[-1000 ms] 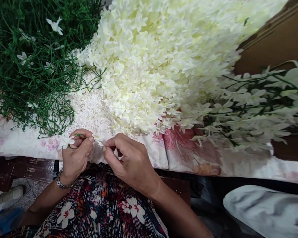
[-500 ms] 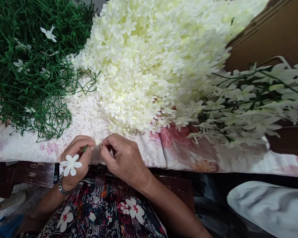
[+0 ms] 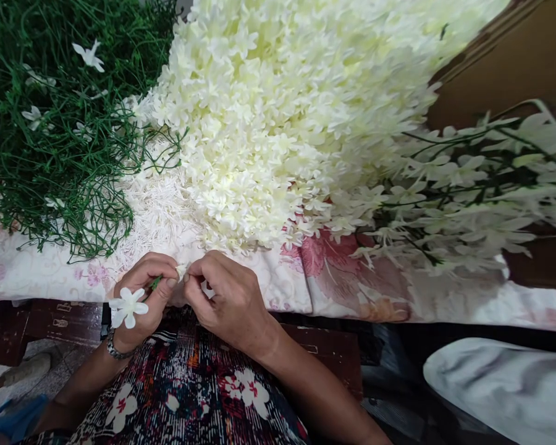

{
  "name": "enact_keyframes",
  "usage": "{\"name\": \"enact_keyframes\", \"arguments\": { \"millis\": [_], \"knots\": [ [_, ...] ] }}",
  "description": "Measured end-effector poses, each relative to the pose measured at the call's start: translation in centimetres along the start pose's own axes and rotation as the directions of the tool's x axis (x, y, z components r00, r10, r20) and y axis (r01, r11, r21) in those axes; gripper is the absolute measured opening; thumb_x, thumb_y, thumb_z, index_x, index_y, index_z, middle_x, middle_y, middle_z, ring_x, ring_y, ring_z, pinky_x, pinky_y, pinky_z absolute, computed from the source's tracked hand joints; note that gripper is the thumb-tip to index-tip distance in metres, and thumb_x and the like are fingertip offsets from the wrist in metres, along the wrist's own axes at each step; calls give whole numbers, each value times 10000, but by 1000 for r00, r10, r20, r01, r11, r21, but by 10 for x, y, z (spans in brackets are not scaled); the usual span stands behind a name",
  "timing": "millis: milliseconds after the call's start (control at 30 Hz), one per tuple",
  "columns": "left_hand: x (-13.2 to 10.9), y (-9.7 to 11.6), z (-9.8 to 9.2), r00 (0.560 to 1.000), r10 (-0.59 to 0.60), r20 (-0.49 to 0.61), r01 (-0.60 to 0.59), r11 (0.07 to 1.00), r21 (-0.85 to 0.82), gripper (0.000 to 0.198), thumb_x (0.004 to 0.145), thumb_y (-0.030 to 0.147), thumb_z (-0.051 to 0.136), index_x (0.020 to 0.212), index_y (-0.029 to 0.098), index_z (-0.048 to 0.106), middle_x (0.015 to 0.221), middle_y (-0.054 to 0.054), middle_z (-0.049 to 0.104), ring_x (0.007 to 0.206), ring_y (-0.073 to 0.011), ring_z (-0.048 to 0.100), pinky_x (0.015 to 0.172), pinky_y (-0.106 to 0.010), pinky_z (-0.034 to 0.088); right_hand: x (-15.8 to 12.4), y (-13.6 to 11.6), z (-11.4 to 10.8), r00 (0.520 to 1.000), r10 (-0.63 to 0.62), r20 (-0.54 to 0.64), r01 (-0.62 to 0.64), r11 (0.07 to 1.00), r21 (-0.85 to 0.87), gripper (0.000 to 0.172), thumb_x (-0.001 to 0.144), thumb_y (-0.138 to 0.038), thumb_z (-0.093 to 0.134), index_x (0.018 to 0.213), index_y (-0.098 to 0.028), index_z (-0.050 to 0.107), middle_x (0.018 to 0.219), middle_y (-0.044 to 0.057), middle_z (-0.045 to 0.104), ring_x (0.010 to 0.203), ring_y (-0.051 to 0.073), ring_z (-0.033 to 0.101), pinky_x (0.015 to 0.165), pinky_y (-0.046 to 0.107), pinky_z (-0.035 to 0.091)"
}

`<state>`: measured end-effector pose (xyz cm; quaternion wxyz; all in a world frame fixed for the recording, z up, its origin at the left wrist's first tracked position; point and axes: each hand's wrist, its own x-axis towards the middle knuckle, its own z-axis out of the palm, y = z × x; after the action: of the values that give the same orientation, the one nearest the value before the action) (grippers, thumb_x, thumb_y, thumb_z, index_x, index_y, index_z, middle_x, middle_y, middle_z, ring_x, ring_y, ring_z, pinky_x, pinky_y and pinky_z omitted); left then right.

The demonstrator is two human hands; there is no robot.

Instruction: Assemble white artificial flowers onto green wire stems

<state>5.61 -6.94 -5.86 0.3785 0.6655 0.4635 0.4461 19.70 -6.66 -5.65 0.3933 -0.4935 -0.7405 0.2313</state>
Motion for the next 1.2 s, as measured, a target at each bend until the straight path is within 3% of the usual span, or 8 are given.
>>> {"name": "enact_keyframes", "arguments": {
  "millis": [100,200,367,633,833,967,1100,1200],
  "knots": [
    [-2,-3,2,989,-145,1,143,971,-194,55,751,159,502,796,158,533,749,-26,541,643,-96,512,557,-209,408,-1,4,-1,999,-46,28,47,998,-34,78,713,-97,455,656,-148,467,579,-9,456,546,72,412,504,216,355],
    [-3,-8,5,956,-291,22,277,880,-386,138,774,223,490,897,176,529,730,-16,552,545,-66,482,469,-177,371,-2,7,-3,994,-72,79,76,996,-48,72,720,-100,458,667,-147,470,607,3,476,572,82,430,528,226,371],
    [0,-11,2,926,-362,105,373,840,-393,91,732,217,555,805,171,583,695,0,562,541,-53,476,470,-162,358,-2,7,-5,983,-122,137,134,987,-85,70,723,-96,468,674,-144,485,621,12,493,599,92,455,554,232,387],
    [3,-5,-4,924,-349,156,380,883,-276,74,711,230,570,729,158,573,618,11,530,483,-49,430,412,-164,329,-2,7,-4,976,-168,141,179,982,-67,69,724,-94,472,697,-154,492,654,19,517,628,99,484,566,236,413],
    [0,-14,0,914,-390,111,378,721,-581,117,688,269,597,711,172,536,532,44,426,362,-22,300,313,-156,238,0,3,-9,982,-153,112,144,986,82,194,710,-138,529,902,-135,503,745,37,533,702,106,493,610,247,443],
    [0,-13,2,903,-413,119,382,643,-664,131,668,264,620,700,164,541,481,62,373,332,-7,253,299,-147,198,0,3,-4,979,-182,94,174,981,84,206,684,-110,558,886,-127,520,751,43,544,711,105,497,623,244,446],
    [-2,-13,3,910,-396,125,376,656,-654,114,673,257,617,722,173,557,504,58,400,346,-7,259,310,-149,203,-2,3,1,981,-186,49,183,981,59,178,695,-58,521,853,-142,523,704,27,544,670,94,495,588,232,439],
    [-5,-16,2,926,-365,97,349,728,-590,91,685,237,608,750,185,574,579,37,477,401,-18,351,349,-150,277,-2,3,3,983,-177,40,175,983,53,148,710,-64,499,833,-145,511,683,22,528,649,89,487,565,226,433]
  ]
}}
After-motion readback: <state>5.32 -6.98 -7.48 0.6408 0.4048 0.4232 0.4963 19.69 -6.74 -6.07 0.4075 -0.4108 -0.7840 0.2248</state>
